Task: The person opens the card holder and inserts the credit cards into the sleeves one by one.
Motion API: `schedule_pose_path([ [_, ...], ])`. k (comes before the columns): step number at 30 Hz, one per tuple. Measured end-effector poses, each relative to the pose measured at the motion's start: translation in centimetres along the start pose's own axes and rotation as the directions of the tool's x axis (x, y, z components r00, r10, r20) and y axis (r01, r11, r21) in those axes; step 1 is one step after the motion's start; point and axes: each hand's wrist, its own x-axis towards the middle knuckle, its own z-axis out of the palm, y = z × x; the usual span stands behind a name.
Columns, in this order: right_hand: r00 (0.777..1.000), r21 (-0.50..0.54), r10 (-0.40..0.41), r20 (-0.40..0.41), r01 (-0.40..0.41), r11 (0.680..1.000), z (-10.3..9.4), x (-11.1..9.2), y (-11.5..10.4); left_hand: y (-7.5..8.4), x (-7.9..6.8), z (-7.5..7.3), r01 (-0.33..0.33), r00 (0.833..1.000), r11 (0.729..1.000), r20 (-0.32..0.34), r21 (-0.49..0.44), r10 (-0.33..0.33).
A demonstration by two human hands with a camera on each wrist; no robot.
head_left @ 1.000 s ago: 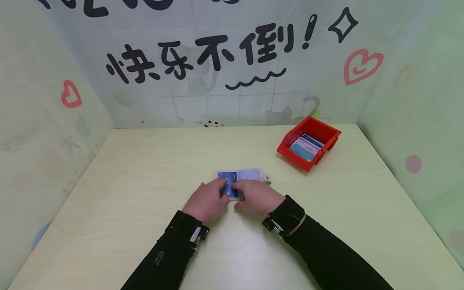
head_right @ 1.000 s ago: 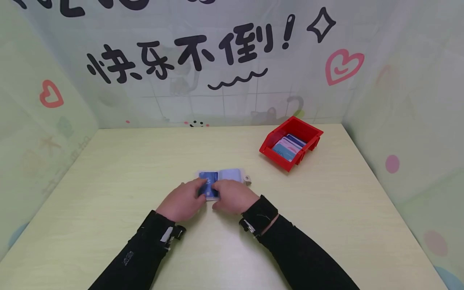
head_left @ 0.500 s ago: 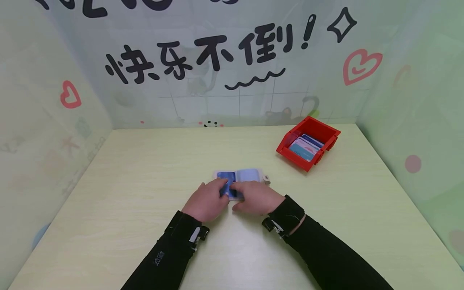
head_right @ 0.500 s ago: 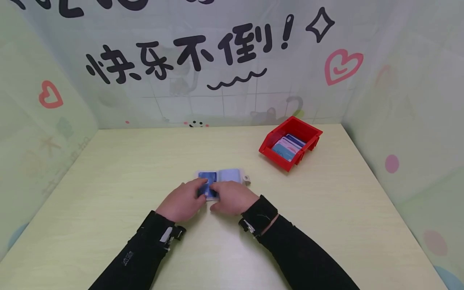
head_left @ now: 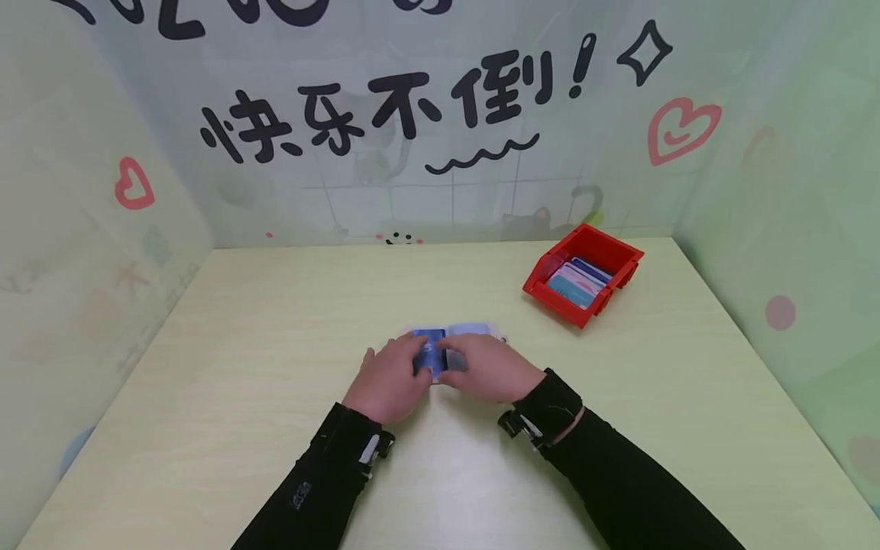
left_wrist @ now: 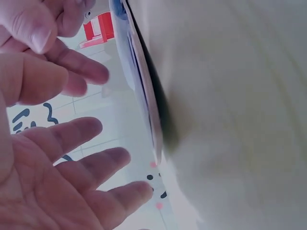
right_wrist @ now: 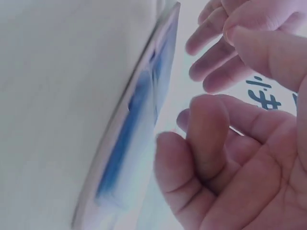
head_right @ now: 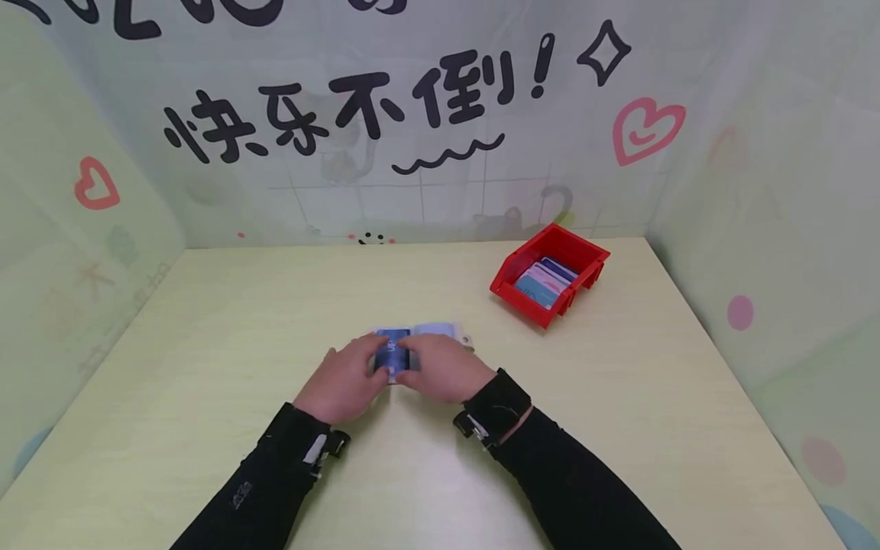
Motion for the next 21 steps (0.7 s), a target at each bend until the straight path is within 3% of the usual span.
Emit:
schedule_pose_path([
  [7, 0.981, 0.033, 0.130, -0.143, -0.127, 0.991, -1.8, 0.0, 0.2, 0.3, -0.2, -0.2, 0.031, 0.997, 0.998, -0.069, 0.056, -0.027],
  [13, 0.957, 0.051, 0.225, -0.181, -0.220, 0.974, -4.1, -0.1, 1.1, 0.0, 0.0, 0.0, 0.055, 0.994, 0.996, -0.093, 0.071, -0.049],
  [21, 0.922, 0.002, 0.288, -0.260, -0.298, 0.955, -8.0, 0.0, 5.4, 0.0, -0.2, -0.2, 0.041, 0.992, 0.998, -0.118, 0.049, -0.035],
])
